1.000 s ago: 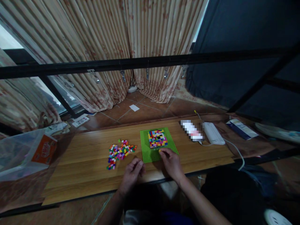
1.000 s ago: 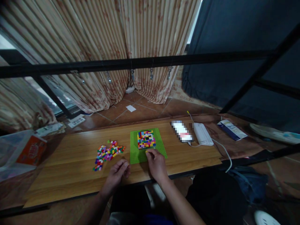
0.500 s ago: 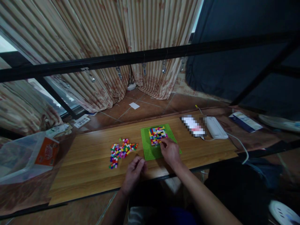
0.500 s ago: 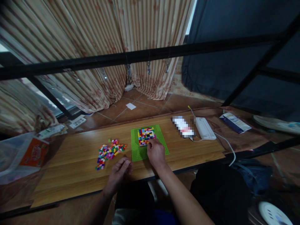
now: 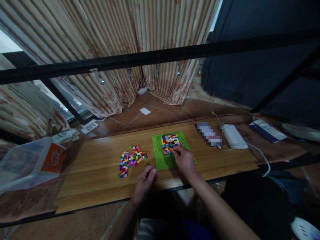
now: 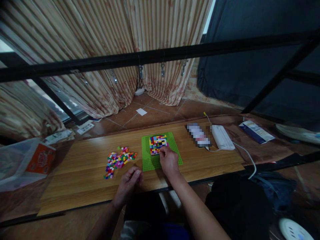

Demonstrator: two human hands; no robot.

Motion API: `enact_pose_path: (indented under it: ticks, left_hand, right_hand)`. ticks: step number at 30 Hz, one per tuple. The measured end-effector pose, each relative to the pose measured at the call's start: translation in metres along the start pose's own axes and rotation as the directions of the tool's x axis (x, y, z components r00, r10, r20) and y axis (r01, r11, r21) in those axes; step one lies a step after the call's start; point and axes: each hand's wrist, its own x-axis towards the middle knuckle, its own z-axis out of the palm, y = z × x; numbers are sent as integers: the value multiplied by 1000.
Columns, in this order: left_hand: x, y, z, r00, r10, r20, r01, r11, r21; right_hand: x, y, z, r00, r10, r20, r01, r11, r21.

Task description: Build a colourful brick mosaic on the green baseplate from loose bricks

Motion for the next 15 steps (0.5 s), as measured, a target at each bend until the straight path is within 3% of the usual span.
enact_pose_path:
  ticks: [15]
  left_hand:
    - [0,0,1,1000,-23,12,23,998,-51]
  right_hand:
    - [4,4,6,983,179,-52,-163,960,226]
